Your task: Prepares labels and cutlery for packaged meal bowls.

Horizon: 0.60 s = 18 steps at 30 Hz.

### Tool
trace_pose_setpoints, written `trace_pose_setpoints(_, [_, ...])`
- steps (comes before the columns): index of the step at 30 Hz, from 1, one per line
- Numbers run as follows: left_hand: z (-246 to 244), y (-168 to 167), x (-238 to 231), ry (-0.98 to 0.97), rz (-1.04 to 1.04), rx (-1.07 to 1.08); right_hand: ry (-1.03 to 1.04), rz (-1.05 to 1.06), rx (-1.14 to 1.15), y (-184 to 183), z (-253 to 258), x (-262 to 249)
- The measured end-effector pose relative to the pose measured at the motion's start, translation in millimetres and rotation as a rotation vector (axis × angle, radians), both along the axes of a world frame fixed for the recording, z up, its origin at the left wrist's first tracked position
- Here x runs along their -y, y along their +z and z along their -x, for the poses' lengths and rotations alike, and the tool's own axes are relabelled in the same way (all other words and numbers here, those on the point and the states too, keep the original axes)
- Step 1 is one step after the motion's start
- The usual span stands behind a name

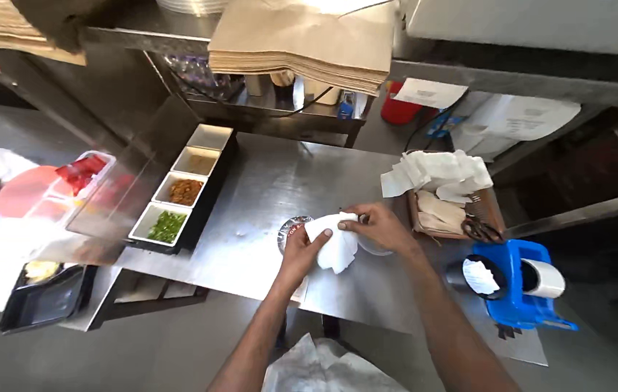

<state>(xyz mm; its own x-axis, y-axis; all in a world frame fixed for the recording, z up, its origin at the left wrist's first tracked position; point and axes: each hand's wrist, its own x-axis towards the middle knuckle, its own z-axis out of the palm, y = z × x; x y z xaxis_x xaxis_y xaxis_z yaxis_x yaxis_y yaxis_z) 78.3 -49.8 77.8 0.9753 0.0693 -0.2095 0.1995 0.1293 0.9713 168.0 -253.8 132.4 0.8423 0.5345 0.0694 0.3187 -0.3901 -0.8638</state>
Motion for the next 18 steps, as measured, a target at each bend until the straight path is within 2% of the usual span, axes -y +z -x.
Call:
trace_pose_setpoints(3, [5.4,-1.7,8.8,-0.005,0.093,-0.039,-0.121,-0.021,0.012,-17.2,14.1,5.1])
trace_pose_setpoints(6, [8.9,-14.8,16.1,-0.121,0.15,-0.053,-0.256,0.006,0.054,-28.1,34.1,17.7])
trace_pose_setpoints(9, [10.7,-26.8,20.1,-0.209,0.119,-0.004,-0.387,-0.034,0.018,-38.8,47.9,33.1])
trace_pose_setpoints(14, [2.3,-28.1,50.3,-0.056,0.078,0.006,-0.461,-0.238,-0.27,-56.1,65.4,55.7])
trace_pose_setpoints(18, [-10.0,-24.1,79.2,-0.006,0.143,-0.036,-0.589,-0.286,-0.314,-69.2,68.7,74.1])
